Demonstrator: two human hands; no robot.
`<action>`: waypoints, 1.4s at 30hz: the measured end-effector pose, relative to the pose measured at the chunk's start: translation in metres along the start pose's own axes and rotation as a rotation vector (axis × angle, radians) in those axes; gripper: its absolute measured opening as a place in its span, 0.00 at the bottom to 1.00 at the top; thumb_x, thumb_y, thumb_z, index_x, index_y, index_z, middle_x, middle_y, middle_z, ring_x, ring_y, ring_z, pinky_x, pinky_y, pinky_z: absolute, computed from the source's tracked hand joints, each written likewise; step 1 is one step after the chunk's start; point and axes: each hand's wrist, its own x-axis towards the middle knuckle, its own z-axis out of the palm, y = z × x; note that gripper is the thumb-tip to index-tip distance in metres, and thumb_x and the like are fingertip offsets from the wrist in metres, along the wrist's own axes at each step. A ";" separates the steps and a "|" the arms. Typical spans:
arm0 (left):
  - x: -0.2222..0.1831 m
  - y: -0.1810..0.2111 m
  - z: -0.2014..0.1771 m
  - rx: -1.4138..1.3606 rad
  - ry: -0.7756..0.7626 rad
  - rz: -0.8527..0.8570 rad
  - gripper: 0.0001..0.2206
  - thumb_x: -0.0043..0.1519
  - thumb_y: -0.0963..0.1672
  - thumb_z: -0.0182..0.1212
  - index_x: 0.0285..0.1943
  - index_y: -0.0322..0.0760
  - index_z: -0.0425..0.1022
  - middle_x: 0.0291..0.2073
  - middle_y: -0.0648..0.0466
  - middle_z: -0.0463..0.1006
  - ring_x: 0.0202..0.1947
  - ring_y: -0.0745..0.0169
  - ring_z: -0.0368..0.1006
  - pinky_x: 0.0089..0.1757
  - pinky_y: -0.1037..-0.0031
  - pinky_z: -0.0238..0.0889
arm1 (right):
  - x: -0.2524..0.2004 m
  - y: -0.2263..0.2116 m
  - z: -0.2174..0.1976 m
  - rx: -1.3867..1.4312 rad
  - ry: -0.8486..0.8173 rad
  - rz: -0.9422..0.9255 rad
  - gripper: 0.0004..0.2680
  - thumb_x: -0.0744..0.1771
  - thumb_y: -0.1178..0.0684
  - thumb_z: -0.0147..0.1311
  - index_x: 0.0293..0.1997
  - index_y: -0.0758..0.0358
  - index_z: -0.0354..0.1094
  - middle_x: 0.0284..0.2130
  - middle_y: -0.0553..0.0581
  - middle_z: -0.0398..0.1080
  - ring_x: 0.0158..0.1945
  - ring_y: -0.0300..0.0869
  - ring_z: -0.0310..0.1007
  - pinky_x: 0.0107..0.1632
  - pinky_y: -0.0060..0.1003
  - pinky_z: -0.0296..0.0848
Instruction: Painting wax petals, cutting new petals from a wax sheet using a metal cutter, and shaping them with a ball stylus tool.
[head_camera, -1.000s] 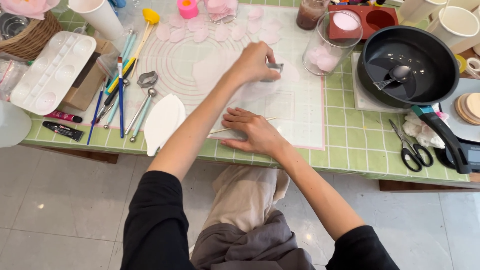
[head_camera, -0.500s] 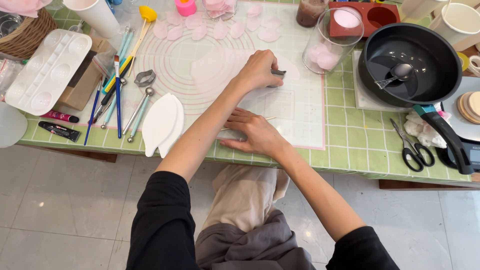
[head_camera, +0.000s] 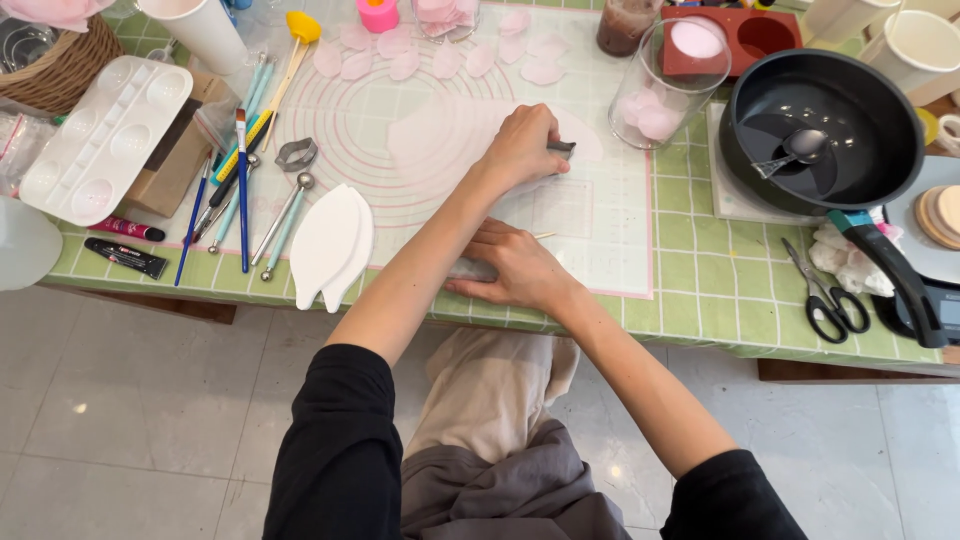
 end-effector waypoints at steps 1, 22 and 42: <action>0.000 0.001 -0.001 -0.001 0.003 0.004 0.20 0.40 0.44 0.82 0.36 0.28 0.79 0.36 0.40 0.82 0.40 0.47 0.79 0.42 0.64 0.72 | 0.000 0.001 0.001 -0.005 0.000 -0.001 0.16 0.64 0.46 0.65 0.49 0.68 0.77 0.51 0.65 0.76 0.57 0.55 0.74 0.62 0.47 0.72; 0.006 0.035 -0.131 -0.162 -0.005 0.044 0.18 0.45 0.48 0.74 0.39 0.33 0.83 0.26 0.50 0.81 0.26 0.66 0.77 0.29 0.76 0.66 | -0.004 0.018 0.014 -0.018 0.027 -0.034 0.18 0.63 0.46 0.66 0.54 0.70 0.75 0.55 0.64 0.74 0.67 0.55 0.67 0.70 0.48 0.63; -0.105 -0.064 -0.156 0.085 -0.160 0.004 0.21 0.44 0.42 0.79 0.48 0.33 0.82 0.37 0.45 0.83 0.38 0.52 0.79 0.40 0.65 0.70 | -0.001 0.011 0.011 -0.062 0.022 0.010 0.17 0.63 0.47 0.66 0.54 0.67 0.76 0.55 0.61 0.75 0.66 0.53 0.68 0.70 0.48 0.63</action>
